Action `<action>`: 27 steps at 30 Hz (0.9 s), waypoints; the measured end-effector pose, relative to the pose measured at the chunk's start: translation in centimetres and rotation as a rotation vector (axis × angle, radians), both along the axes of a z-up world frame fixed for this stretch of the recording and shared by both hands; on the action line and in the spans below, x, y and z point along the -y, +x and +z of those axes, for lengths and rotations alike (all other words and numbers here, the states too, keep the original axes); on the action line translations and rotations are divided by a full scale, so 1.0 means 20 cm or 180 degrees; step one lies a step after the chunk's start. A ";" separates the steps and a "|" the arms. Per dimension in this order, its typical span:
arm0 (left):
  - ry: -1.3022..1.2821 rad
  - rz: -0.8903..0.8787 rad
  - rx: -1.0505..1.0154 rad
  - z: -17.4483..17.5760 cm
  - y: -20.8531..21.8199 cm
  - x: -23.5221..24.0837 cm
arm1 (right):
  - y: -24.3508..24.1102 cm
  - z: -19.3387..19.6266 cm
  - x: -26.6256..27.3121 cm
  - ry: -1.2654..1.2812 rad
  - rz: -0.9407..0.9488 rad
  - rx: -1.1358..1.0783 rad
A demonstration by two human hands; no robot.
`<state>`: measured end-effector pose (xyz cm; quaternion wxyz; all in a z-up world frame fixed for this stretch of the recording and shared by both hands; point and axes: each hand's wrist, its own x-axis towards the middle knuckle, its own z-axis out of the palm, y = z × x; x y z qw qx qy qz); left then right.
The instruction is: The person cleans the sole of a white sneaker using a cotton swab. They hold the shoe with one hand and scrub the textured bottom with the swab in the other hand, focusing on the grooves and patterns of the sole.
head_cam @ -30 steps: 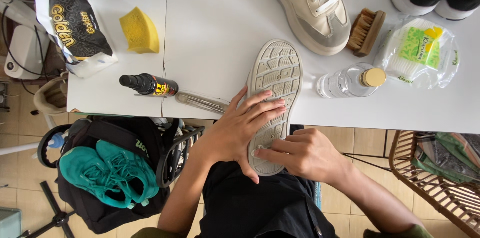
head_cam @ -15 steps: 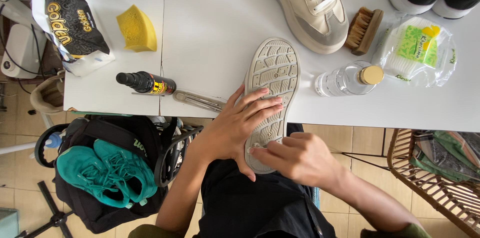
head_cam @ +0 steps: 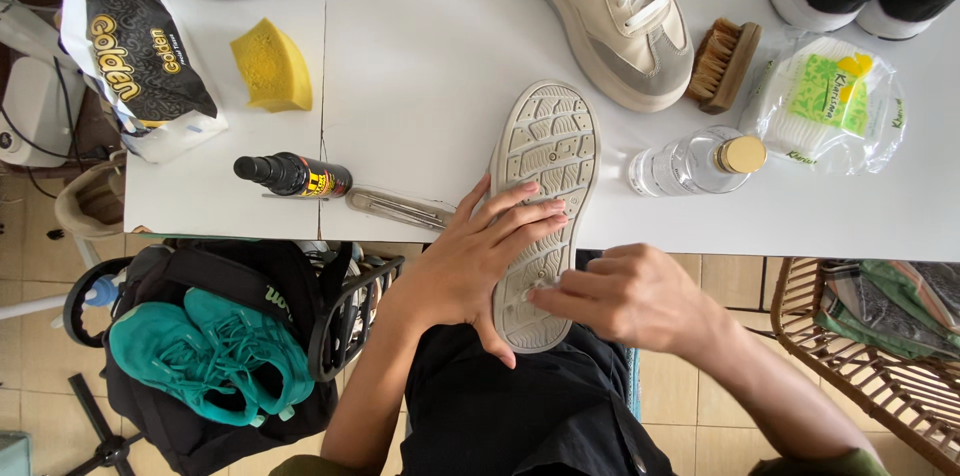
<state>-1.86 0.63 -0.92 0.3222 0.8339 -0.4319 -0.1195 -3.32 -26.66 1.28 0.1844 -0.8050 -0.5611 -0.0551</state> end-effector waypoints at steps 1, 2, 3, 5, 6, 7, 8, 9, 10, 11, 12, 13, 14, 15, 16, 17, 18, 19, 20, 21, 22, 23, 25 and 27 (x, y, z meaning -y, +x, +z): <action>0.0001 0.0007 -0.0001 0.00 0.00 0.00 | -0.02 0.00 -0.04 0.0001 0.0007 -0.0001; 0.0044 0.0003 0.0121 -0.01 0.00 0.01 | -0.03 0.01 -0.08 0.0012 -0.0016 0.0206; 0.0096 0.0004 0.0236 -0.01 -0.01 0.00 | -0.05 0.01 -0.13 0.0032 -0.0034 0.0406; -0.0023 0.0026 0.0121 -0.02 0.00 -0.01 | -0.06 0.02 -0.15 0.0023 -0.0094 0.0414; -0.0152 0.0035 0.0013 -0.02 0.00 -0.02 | -0.06 0.03 -0.16 0.0004 -0.0165 0.0429; -0.0155 0.0039 0.0017 -0.01 0.00 -0.02 | -0.07 0.01 -0.14 0.0001 -0.0162 0.0434; -0.0160 0.0030 0.0012 -0.01 0.00 -0.01 | -0.08 -0.02 -0.13 0.0208 -0.0173 0.0273; -0.0173 0.0013 0.0004 0.00 0.00 -0.01 | -0.09 -0.04 -0.11 0.0407 -0.0193 0.0111; -0.0183 0.0008 0.0005 -0.01 0.00 -0.01 | -0.08 -0.04 -0.10 0.0396 -0.0198 0.0113; -0.0150 -0.0005 -0.0017 -0.02 0.00 -0.01 | -0.09 -0.03 -0.08 0.0453 -0.0236 0.0019; -0.0116 -0.0018 -0.0038 -0.03 -0.01 -0.01 | -0.09 -0.03 -0.07 0.0510 -0.0274 -0.0075; -0.0115 -0.0021 -0.0046 -0.03 -0.01 -0.01 | -0.09 -0.04 -0.02 0.0511 -0.0278 -0.0082; -0.0046 -0.0032 -0.0061 -0.03 -0.01 -0.01 | -0.09 -0.05 0.03 0.0489 -0.0405 -0.0193; 0.0014 -0.0054 -0.0065 -0.03 0.00 -0.01 | -0.09 -0.06 0.08 0.0459 -0.0543 -0.0293; 0.0008 -0.0069 -0.0061 -0.03 0.00 0.00 | -0.09 -0.07 0.11 0.0454 -0.0557 -0.0288; 0.0047 -0.0086 -0.0062 -0.03 0.00 0.00 | -0.09 -0.09 0.15 0.0443 -0.0708 -0.0251; 0.0085 -0.0103 -0.0062 -0.04 0.00 0.01 | -0.09 -0.11 0.19 0.0432 -0.0858 -0.0213; 0.0080 -0.0115 -0.0058 -0.03 0.00 0.01 | -0.09 -0.10 0.19 0.0428 -0.0870 -0.0208; 0.0115 -0.0106 0.0008 -0.03 0.00 0.02 | -0.10 -0.09 0.19 0.0404 -0.0856 -0.0171; 0.0159 -0.0095 0.0080 -0.02 0.00 0.02 | -0.09 -0.08 0.19 0.0390 -0.0839 -0.0129; 0.0163 -0.0105 0.0091 -0.02 0.01 0.02 | -0.08 -0.08 0.18 0.0396 -0.0848 -0.0119; 0.0163 -0.0093 0.0049 -0.02 0.00 0.02 | -0.07 -0.07 0.18 0.0381 -0.0805 -0.0099; 0.0171 -0.0080 0.0014 -0.02 0.00 0.02 | -0.05 -0.05 0.15 0.0374 -0.0761 -0.0074; 0.0184 -0.0055 -0.0021 -0.01 0.00 0.03 | -0.04 -0.03 0.09 0.0575 -0.0363 -0.0512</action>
